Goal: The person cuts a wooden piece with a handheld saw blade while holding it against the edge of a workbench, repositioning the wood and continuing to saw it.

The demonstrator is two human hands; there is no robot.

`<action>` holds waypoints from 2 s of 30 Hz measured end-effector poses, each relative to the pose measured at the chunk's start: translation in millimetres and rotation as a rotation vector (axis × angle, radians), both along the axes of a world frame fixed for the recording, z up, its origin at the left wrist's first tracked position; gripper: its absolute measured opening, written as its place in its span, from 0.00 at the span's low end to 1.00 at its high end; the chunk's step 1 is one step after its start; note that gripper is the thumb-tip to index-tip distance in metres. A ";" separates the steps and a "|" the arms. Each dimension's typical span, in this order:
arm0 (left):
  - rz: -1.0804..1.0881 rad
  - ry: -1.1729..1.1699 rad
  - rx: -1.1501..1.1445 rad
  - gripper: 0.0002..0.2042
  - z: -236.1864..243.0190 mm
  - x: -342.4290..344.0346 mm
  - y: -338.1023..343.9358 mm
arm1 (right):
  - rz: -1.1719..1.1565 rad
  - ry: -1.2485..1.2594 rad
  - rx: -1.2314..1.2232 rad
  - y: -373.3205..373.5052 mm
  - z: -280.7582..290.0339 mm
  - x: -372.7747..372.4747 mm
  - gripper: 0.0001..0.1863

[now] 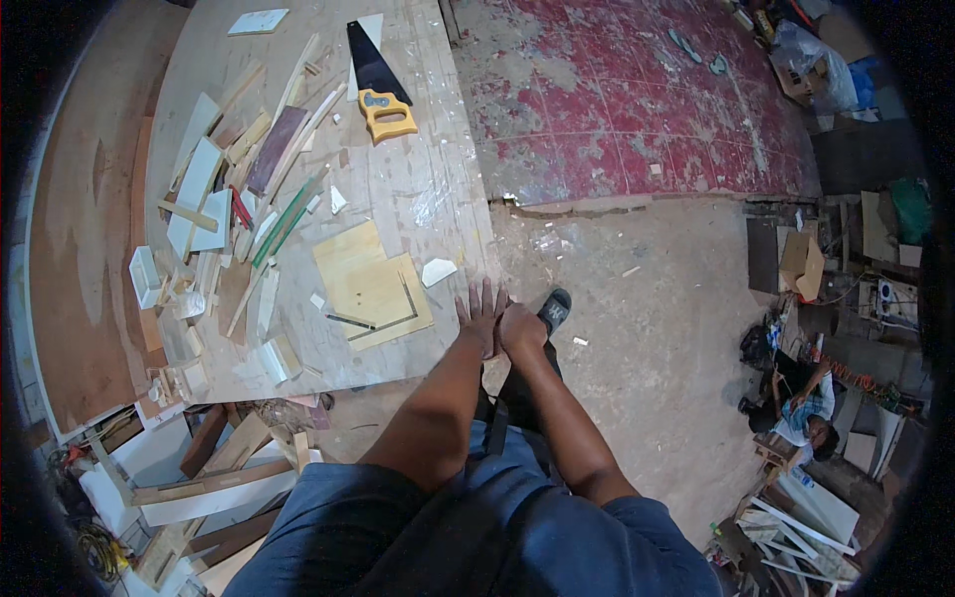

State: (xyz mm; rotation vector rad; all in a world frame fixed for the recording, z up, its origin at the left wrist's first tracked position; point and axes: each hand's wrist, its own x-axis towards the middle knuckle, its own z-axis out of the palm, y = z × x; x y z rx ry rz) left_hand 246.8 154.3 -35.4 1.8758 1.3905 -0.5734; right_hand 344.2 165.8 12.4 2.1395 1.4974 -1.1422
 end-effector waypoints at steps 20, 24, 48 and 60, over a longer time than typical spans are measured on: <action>0.053 -0.025 0.000 0.47 -5.2 -6.7 -4.8 | -0.008 -0.045 -0.028 -7.5 20.1 -15.2 0.18; 0.102 -0.029 -0.092 0.47 5.0 -4.2 -0.7 | 0.099 0.018 -0.080 -9.3 45.3 -7.3 0.17; 0.072 -0.063 0.017 0.52 -2.4 -2.5 -4.7 | -0.031 -0.001 -0.021 -23.8 20.6 -17.3 0.16; -0.004 -0.044 -0.093 0.57 10.0 1.2 3.8 | 0.025 0.037 -0.028 -7.9 1.6 8.1 0.17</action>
